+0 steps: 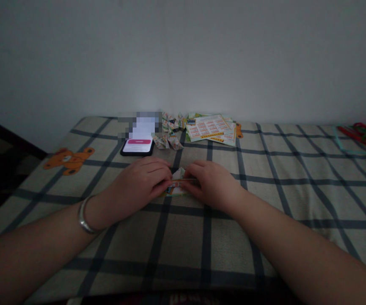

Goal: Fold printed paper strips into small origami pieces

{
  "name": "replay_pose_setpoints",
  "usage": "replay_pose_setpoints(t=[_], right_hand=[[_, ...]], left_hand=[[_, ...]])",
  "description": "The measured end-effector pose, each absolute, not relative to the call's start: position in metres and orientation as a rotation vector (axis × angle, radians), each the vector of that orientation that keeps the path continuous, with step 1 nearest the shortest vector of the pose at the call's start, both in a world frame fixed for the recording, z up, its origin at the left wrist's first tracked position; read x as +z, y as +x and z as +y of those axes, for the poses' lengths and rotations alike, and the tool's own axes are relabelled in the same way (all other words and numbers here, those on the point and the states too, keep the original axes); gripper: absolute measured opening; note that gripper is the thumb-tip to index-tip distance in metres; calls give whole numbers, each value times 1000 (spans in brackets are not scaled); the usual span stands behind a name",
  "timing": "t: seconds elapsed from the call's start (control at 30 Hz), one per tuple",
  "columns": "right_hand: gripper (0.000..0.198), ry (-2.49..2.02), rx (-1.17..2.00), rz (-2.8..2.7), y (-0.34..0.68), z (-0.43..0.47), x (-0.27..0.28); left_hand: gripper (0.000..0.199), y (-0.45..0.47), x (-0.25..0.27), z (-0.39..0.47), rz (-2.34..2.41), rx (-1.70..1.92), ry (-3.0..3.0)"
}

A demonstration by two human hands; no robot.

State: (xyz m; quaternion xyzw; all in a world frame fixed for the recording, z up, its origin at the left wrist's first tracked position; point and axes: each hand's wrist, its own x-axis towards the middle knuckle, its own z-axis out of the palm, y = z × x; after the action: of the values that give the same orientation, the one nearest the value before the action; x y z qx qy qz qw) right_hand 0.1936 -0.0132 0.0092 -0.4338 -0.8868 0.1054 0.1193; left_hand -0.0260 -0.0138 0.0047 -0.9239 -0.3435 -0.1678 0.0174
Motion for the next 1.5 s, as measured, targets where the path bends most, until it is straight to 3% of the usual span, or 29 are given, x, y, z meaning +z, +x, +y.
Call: replay_pose_setpoints(t=[0.37,1.27,1.5], right_hand=[[20,-1399,301,-2604,195,-16,13],[21,-1531,269,-2583,192,-9,10],[18,-1515,311,-2562,189,-9,11]], left_hand=[[14,-29,-2,-9,-869,-681,-2855],[3,-21,1,-10,-1032,-576,-2806],[13,-25,0,-10,-840,-583,-2834]])
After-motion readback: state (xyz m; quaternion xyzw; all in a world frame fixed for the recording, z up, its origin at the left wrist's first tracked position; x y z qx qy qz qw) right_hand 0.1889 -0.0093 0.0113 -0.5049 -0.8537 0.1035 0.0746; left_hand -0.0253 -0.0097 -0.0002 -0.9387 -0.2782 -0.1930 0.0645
